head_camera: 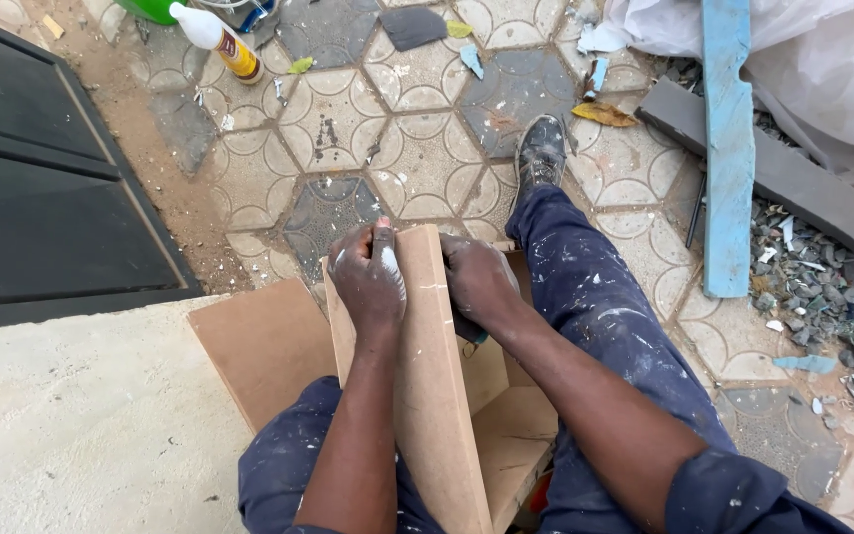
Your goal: The person sits on the floor and sands a rectangular wooden board using a sanding block held in the right hand. They repeatedly rub the block across the surface and edges of the board, which rests on their lap, while debris and tools are visible on the surrounding tiled floor.
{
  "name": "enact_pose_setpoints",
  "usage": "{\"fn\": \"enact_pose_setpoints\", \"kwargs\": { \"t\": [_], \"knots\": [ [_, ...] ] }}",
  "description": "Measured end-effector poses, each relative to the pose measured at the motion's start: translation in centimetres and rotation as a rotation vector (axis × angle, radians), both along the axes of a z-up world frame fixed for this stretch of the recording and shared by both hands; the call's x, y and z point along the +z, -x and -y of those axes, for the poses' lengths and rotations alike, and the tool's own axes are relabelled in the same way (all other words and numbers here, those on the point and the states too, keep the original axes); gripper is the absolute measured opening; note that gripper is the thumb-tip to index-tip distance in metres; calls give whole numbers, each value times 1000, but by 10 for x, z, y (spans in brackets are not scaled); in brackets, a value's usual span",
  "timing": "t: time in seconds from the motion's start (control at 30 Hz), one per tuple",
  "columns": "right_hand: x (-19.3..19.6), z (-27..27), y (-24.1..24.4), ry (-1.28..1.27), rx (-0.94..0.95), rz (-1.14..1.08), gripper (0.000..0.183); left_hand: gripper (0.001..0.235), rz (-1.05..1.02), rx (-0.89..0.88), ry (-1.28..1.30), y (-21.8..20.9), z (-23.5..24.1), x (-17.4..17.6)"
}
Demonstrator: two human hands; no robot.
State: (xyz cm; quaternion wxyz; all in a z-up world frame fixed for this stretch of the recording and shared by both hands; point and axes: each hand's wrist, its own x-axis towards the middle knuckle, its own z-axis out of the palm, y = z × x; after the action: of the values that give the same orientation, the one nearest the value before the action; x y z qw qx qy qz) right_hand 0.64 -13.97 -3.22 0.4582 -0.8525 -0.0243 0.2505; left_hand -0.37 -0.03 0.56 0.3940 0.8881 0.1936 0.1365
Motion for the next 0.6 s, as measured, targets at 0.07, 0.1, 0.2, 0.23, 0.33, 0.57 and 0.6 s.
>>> {"fn": "enact_pose_setpoints", "kwargs": {
  "t": [0.07,0.1,0.2,0.23,0.33,0.57,0.6],
  "knots": [
    [2,1,-3,-9,-17,-18,31,29,-2,-2,-5,-1,-1,-6],
    [3,0,-3,-19,-29,-39,31,29,-9,0,-11,1,-3,-10],
    [2,1,-7,-69,-57,-69,35,26,10,-6,-12,1,-9,-19],
    [4,6,-8,-71,-59,-74,35,26,5,-8,-13,2,-10,-22],
    [16,25,-15,-83,-167,-95,37,25,46,-69,-57,4,-4,-21],
    [-50,67,-22,-630,-709,-147,52,51,-122,-341,-158,19,28,36],
    [-53,70,-21,-637,-777,-105,41,56,-157,-355,-147,22,33,45]
  ]
}}
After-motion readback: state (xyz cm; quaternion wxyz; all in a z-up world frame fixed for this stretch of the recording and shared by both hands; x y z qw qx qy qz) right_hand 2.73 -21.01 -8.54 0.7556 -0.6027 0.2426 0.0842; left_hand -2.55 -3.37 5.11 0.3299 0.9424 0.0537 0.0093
